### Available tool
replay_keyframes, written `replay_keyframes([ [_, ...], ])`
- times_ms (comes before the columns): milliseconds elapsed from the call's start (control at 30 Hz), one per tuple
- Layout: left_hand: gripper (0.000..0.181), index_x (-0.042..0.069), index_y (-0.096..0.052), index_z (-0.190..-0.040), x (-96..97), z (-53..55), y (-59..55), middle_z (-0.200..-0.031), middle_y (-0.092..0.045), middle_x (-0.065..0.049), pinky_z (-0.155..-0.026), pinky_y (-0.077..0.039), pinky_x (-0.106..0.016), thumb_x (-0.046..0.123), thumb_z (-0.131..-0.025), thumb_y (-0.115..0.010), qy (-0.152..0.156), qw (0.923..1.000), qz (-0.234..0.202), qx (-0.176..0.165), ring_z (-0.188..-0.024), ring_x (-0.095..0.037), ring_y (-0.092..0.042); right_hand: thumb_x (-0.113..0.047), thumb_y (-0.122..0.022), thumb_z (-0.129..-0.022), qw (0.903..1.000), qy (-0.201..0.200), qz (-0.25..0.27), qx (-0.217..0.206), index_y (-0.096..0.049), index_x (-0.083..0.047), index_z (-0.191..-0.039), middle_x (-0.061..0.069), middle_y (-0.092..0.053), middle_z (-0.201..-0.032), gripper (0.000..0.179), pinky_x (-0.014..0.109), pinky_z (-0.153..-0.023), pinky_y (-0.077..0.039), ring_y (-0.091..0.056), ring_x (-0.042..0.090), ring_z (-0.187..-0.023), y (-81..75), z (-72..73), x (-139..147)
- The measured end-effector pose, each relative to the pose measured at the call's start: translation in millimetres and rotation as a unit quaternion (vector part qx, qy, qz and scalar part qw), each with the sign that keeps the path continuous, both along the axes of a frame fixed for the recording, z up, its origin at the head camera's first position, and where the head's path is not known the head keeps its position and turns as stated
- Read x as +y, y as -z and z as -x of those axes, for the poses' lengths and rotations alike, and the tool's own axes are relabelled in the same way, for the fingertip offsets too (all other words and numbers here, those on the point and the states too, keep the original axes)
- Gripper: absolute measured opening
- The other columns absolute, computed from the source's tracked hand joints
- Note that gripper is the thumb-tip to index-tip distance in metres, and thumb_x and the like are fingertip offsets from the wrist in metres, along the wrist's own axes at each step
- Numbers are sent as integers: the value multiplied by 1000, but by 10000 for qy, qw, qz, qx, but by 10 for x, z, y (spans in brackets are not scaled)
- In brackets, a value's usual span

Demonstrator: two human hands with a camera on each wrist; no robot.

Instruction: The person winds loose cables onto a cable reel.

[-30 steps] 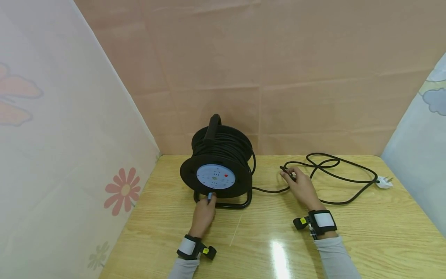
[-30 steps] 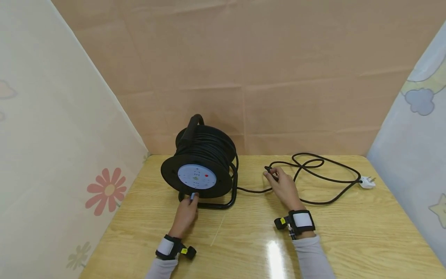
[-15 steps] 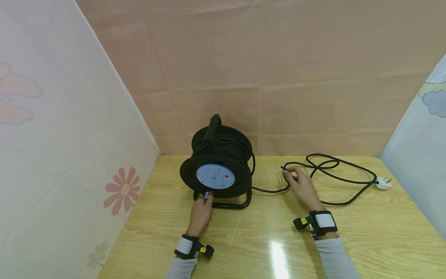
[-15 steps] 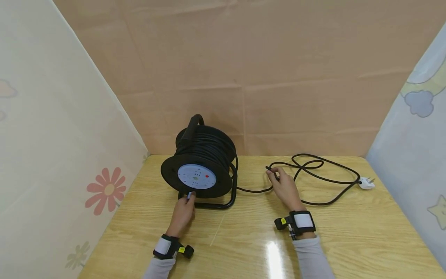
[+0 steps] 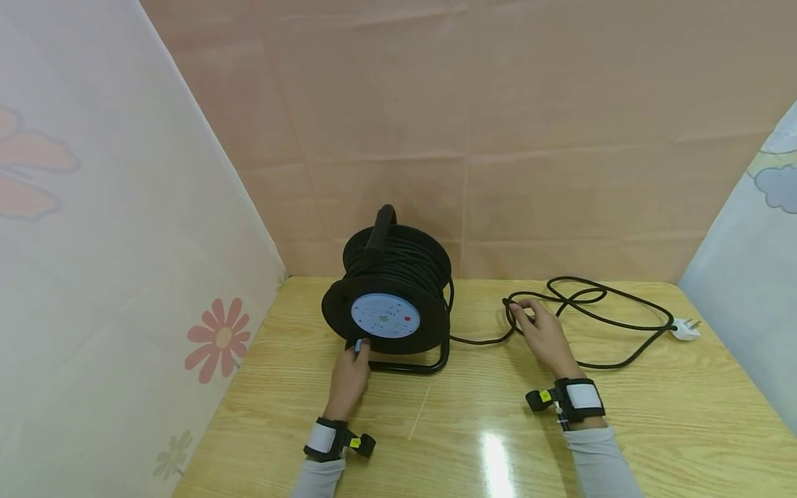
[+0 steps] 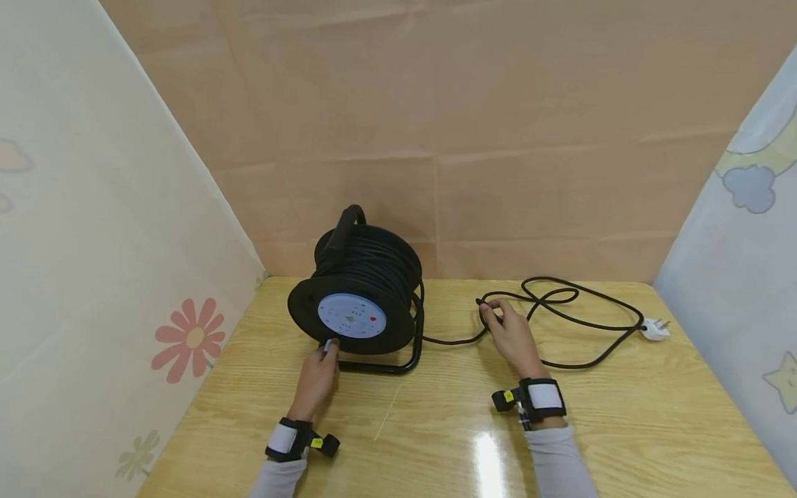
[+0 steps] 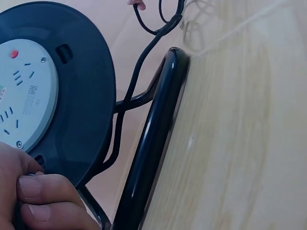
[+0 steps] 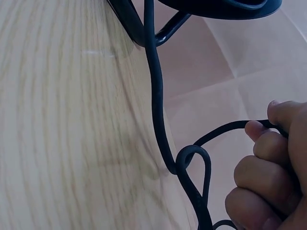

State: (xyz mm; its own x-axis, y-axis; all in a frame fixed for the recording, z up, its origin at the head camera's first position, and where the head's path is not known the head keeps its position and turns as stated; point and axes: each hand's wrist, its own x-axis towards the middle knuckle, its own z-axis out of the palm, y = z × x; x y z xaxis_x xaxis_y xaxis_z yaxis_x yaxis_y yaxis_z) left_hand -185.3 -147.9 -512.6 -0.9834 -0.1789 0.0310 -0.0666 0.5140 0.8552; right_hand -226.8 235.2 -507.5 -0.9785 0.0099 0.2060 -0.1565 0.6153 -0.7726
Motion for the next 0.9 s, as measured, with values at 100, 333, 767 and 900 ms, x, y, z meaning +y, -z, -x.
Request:
replay_keyframes([
  [100, 49, 14, -43, -61, -23, -1, -26, -50, -41, 2, -39, -26, -27, 40, -103, -41, -54, 9999, -89, -21, -40, -13, -36, -47, -41, -102, 10000, 47, -25, 26, -53, -11, -121, -1, -32, -56, 43, 32, -41, -35, -36, 17, -43, 3, 2, 4],
  [333, 49, 13, -44, -61, -63, 5, -82, -49, -41, 2, -39, -25, -26, 40, -102, -42, -163, 9992, -343, 90, -40, -13, -35, -47, -40, -103, 10000, 89, -12, 18, -52, -12, -122, 5, -42, -64, 42, 34, -44, -36, -41, 20, -49, -2, 5, 13],
  [767, 52, 11, -45, -62, -143, 26, -182, -50, -40, 2, -41, -26, -27, 45, -102, -41, -315, 9978, -582, 92, -42, -14, -33, -49, -38, -103, 10000, 34, 35, -18, -52, -12, -123, 3, -39, -60, 44, 34, -43, -36, -41, 21, -48, -1, -3, 31],
  [900, 52, 11, -44, -62, -163, 31, -214, -49, -40, 2, -41, -26, -27, 43, -103, -41, -289, 9979, -561, 148, -42, -14, -33, -49, -38, -103, 10000, 54, 30, -6, -52, -12, -123, 7, -42, -62, 45, 35, -44, -36, -44, 22, -50, 9, -9, 31],
])
